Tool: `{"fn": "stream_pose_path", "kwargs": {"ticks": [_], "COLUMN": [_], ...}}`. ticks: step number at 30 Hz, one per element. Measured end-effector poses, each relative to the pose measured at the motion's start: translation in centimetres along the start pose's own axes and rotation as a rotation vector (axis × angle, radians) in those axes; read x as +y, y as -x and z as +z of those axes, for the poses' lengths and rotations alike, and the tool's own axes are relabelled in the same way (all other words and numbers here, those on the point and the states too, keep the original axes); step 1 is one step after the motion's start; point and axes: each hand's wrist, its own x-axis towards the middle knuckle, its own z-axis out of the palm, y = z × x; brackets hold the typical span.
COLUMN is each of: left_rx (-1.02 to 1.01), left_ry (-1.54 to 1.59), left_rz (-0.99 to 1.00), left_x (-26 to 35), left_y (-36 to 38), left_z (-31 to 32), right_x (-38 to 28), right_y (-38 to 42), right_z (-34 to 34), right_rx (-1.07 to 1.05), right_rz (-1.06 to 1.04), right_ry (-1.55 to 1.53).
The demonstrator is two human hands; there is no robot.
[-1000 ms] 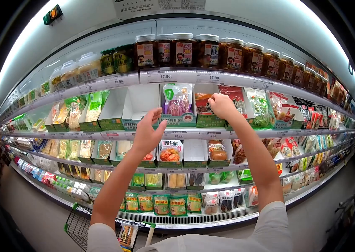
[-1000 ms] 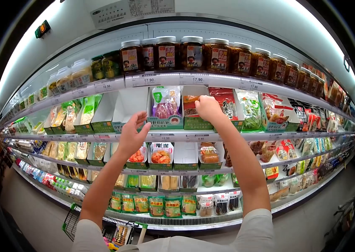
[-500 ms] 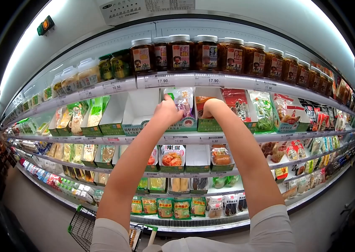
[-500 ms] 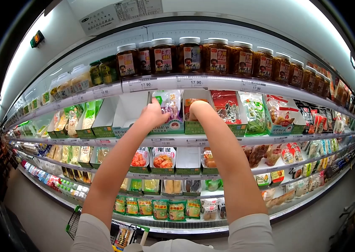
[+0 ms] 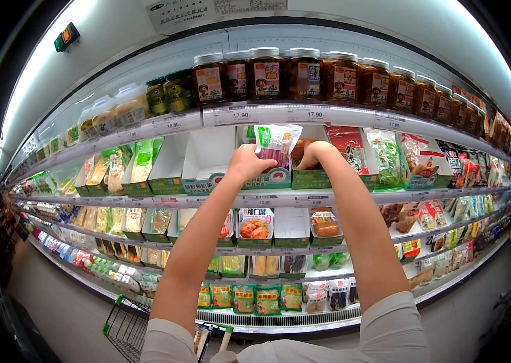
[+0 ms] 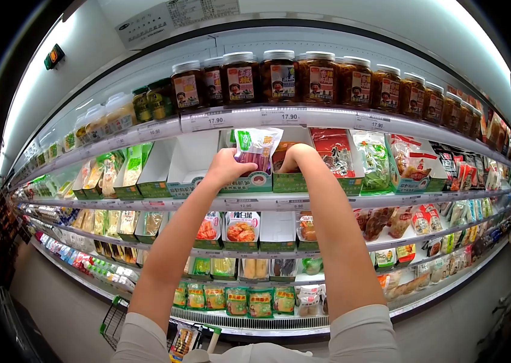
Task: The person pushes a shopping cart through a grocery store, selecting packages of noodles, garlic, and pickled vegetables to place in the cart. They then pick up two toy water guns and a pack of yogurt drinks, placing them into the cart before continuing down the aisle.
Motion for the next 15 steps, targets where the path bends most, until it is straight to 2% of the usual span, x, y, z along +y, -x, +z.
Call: {"fn": "stream_pose_path", "kwargs": {"ticks": [2, 3, 4, 5, 7, 8, 10, 11, 13, 14, 15], "left_rx": [-0.002, 0.062, 0.126, 0.138, 0.170, 0.208, 0.211, 0.285, 0.356, 0.353, 0.346], "left_ry": [-0.033, 0.011, 0.056, 0.195, 0.209, 0.218, 0.222, 0.290, 0.353, 0.350, 0.422], "left_rz": [0.022, 0.119, 0.217, 0.358, 0.354, 0.356, 0.307, 0.382, 0.480, 0.474, 0.340], "left_x": [-0.4, -1.0, -1.5, -1.6, -1.4, -1.2, -0.9, -0.9, -1.5, -1.2, -0.7], "left_y": [0.6, 0.7, 0.7, 1.3, 2.4, 2.8, 4.2, 5.2, 6.9, 8.1, 9.8], "left_z": [0.2, 0.7, 1.2, 1.5, 1.3, 1.0, 0.7, 0.7, 0.4, 0.3, 0.1], "right_x": [0.3, 0.2, 0.3, 0.8, 2.1, 1.7, 0.2, 0.5, -0.3, -0.8, -1.0], "right_y": [0.5, 1.0, 1.4, 1.0, -3.6, -2.7, 0.5, -0.1, 0.7, 1.5, 2.4], "right_z": [-0.5, 0.3, 0.0, 0.4, 1.1, 0.7, -0.7, -0.4, -0.9, -1.2, -1.5], "right_rx": [-0.162, 0.005, -0.004, 0.084, 0.179, 0.175, -0.033, 0.121, 0.044, -0.032, 0.044], "right_rz": [-0.069, -0.114, -0.158, -0.187, -0.212, -0.212, -0.071, -0.132, -0.088, -0.038, -0.044], "right_ry": [-0.016, -0.003, -0.013, 0.010, 0.111, 0.111, 0.027, 0.085, 0.052, 0.023, 0.036]}}
